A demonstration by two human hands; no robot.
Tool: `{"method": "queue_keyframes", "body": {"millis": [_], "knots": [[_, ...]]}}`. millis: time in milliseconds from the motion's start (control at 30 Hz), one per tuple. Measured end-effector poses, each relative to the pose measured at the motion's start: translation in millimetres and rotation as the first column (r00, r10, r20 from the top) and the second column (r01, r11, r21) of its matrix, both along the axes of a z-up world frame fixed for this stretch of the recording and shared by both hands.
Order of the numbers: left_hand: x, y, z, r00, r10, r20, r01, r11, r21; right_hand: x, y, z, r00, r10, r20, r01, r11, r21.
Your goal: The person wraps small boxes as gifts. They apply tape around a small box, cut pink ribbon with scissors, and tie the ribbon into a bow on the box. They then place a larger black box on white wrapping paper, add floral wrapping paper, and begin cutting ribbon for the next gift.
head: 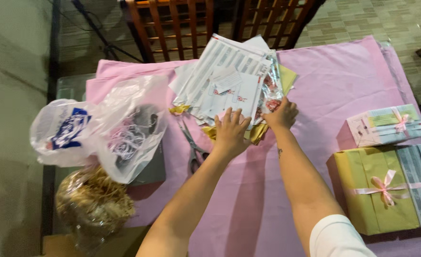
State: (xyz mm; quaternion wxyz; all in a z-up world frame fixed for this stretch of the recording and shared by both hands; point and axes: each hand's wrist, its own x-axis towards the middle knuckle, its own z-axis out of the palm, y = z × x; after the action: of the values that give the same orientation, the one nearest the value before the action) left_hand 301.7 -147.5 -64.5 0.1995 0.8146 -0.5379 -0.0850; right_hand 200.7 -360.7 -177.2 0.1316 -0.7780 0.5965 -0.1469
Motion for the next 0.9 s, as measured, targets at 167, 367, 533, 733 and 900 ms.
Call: {"method": "queue_keyframes", "body": {"millis": [167,367,533,733,900], "knots": [[7,-35,-29,0.986,-0.161,0.053,0.139,0.948,0.286,-3,-21,-22,0.996,-0.025,0.091,0.0,0.966,0.26],[11,-34,-54,0.968,-0.117,0.223,0.062,0.969,0.238,-3,-23,-3,0.991,0.132,-0.003,-0.132,0.989,-0.069],[15,-29,-43,0.982,0.011,0.19,-0.057,0.969,0.242,3,-6,31,0.976,0.218,0.011,-0.216,0.97,-0.111],[12,-29,-43,0.959,0.116,0.258,-0.177,0.957,0.23,-2,41,83,0.886,0.455,-0.094,-0.426,0.716,-0.553],[9,-30,-58,0.938,0.118,0.327,-0.187,0.964,0.19,-1,75,117,0.763,0.643,0.071,-0.49,0.646,-0.585]]}}
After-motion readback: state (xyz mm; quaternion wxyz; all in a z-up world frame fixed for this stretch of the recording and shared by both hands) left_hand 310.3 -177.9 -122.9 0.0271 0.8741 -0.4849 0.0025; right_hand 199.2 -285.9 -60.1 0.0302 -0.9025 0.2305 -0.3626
